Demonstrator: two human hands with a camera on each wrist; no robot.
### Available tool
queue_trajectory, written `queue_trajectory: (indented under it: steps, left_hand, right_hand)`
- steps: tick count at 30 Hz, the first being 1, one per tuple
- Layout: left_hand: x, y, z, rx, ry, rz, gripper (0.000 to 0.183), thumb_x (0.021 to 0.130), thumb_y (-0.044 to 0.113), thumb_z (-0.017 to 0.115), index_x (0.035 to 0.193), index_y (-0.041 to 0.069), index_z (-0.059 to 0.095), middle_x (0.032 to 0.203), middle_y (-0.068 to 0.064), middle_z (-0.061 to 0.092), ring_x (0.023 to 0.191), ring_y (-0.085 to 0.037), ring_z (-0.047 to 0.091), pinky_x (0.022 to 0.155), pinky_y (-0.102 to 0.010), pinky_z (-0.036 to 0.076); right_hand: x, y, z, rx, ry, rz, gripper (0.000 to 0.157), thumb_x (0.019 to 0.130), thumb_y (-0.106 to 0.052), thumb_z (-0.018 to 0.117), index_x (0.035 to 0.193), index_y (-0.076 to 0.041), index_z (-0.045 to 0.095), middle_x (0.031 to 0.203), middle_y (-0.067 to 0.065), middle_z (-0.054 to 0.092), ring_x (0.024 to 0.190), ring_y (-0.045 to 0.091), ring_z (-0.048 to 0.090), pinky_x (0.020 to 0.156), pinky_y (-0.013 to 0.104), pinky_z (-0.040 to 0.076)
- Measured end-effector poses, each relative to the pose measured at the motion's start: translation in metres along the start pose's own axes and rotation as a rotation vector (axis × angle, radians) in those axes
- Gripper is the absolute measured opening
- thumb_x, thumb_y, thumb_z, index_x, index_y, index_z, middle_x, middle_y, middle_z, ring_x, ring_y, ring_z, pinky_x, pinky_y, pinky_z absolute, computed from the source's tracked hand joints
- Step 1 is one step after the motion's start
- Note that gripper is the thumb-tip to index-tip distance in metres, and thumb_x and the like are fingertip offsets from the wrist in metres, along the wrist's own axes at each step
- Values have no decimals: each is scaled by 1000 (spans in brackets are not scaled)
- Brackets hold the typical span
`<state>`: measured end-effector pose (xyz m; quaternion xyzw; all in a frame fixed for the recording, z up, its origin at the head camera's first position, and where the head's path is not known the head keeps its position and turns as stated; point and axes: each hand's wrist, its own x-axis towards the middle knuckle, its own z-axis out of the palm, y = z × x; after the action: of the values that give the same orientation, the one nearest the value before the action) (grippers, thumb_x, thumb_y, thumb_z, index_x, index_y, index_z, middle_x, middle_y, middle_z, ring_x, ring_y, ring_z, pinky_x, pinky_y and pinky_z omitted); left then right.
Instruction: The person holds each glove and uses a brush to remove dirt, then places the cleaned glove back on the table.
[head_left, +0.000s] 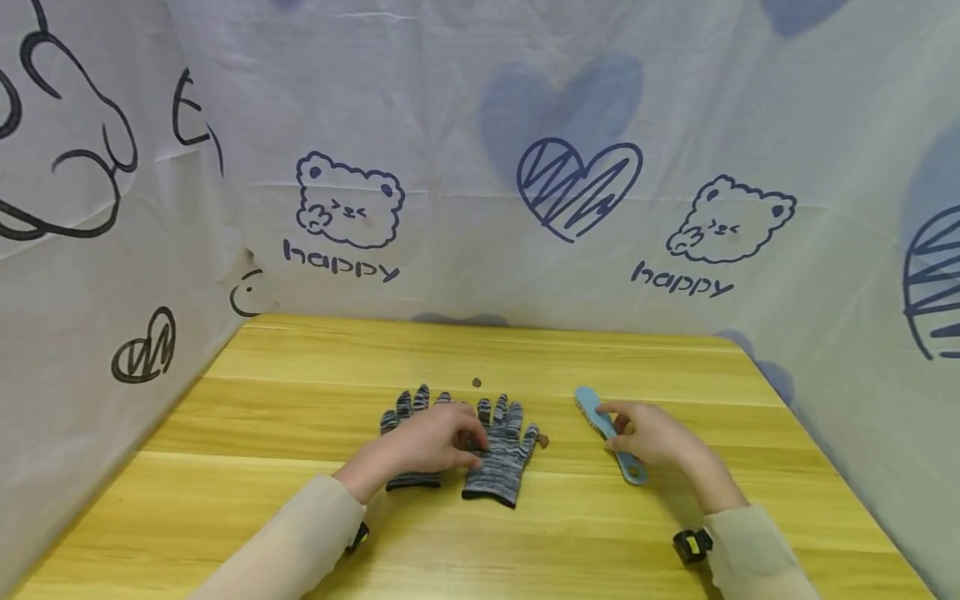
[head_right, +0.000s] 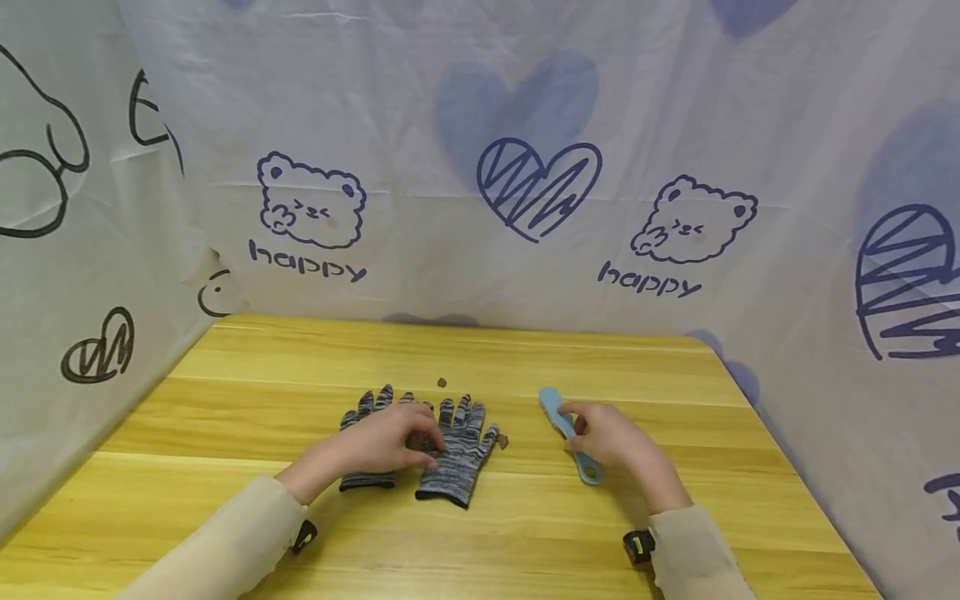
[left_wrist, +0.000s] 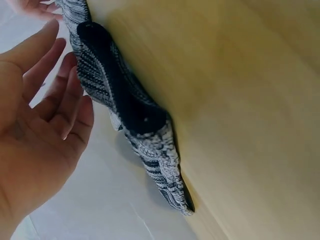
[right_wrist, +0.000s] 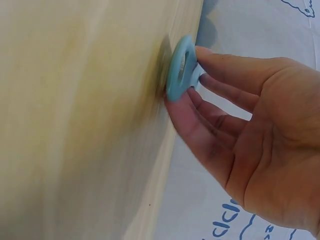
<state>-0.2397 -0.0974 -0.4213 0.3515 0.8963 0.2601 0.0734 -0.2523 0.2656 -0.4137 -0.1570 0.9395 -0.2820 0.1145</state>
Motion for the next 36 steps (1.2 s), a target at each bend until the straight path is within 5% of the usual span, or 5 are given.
queue_trajectory:
  steps: [5,15,27,31,36]
  left_hand:
    - [3,1,3,68,-73,-11,25,91,30,83,113,20,77,107,8,61,88,-6,57,76,-24,53]
    - [8,9,8,232,-30,-51,26,90,37,84,110,21,77,106,8,61,90,-7,58,79,-29,55]
    - [6,0,5,121,-12,-32,26,92,33,83,113,19,76,108,7,62,92,-9,59,79,-30,55]
    - [-6,-5,-3,58,51,-38,25,94,29,81,115,16,76,108,2,64,85,-11,57,73,-31,53]
    - [-28,-5,-16,-7,214,-46,32,97,29,77,123,11,72,122,-3,66,107,-24,65,90,-45,57]
  right_hand:
    - [-1,-1,1,45,-6,3,62,96,-10,76,151,0,50,107,15,62,67,20,62,57,34,58]
    - [-4,-2,4,76,7,25,69,94,-11,79,153,2,46,93,11,60,63,21,63,57,36,59]
    - [-5,-1,-1,65,30,44,60,101,-15,70,154,-1,46,97,11,63,61,21,62,54,33,55]
    - [-7,-7,-6,18,137,-21,52,103,-16,66,151,-1,50,106,13,66,65,20,62,55,33,52]
    - [-16,-12,-6,-50,462,-110,44,107,-24,62,144,-2,58,121,20,66,100,33,67,81,48,60]
